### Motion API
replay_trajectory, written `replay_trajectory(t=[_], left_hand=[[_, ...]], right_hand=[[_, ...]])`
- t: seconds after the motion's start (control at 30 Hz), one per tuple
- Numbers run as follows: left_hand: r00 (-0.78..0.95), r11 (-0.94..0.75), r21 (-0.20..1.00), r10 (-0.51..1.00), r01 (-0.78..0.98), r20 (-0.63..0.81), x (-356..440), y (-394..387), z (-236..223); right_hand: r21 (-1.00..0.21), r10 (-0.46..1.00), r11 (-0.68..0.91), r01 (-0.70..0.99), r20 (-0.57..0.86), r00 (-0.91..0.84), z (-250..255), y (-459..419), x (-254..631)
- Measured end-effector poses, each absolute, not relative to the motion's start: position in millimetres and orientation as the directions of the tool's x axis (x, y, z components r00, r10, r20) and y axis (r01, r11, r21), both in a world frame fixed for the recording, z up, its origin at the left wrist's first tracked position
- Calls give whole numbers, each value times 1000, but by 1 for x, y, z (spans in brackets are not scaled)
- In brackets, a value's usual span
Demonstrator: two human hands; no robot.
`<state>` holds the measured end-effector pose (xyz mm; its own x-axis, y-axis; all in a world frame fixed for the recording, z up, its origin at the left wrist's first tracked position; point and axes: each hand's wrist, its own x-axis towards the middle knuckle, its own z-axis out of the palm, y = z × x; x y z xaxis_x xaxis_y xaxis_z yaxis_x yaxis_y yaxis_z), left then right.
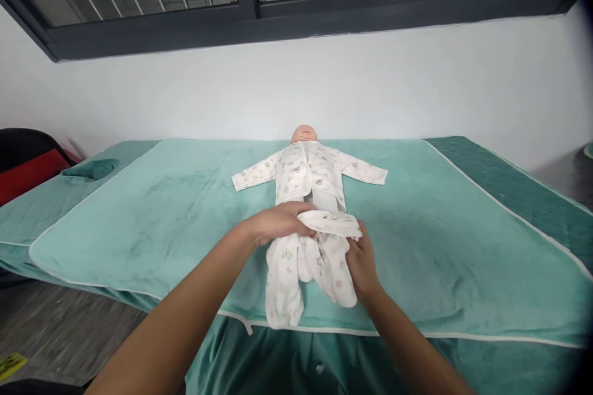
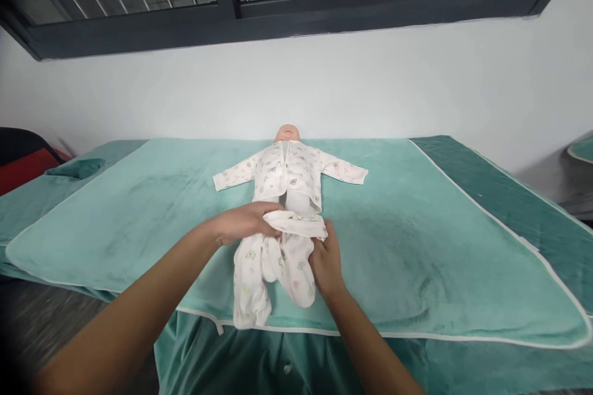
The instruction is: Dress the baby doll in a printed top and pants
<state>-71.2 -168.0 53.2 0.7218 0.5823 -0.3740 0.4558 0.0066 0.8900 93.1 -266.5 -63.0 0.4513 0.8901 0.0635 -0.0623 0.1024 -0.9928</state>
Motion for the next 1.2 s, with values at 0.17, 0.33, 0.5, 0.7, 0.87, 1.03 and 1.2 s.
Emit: replay_trajectory(t=[0.17, 0.33, 0.5, 0.7, 0.87, 1.03, 1.2], left_hand=[[602, -247, 874, 796, 419, -64, -52, -151, 53], [483, -379, 858, 856, 347, 183, -35, -143, 37], [437, -379, 873, 871, 307, 225, -45, -137, 32], [655, -107, 956, 749, 272, -102, -89, -131, 40], [673, 87, 995, 733, 50, -98, -91, -130, 34], [531, 109, 973, 847, -206, 17, -76, -140, 35], [610, -22, 1000, 793, 23, 3, -86, -147, 40]], right_hand=[[-997, 849, 71, 8, 65, 524, -63, -252, 92], [-992, 838, 101, 79, 128, 530, -56, -227, 104], [-970, 854, 89, 225, 190, 484, -52, -207, 120], [-908, 912, 233, 348, 328, 246, -40, -219, 134], [-853, 955, 295, 430, 282, -97, 4, -213, 120], [-921, 980, 176, 348, 131, -149, 37, -192, 103], [-989, 993, 23, 149, 5, -121, 38, -183, 107]])
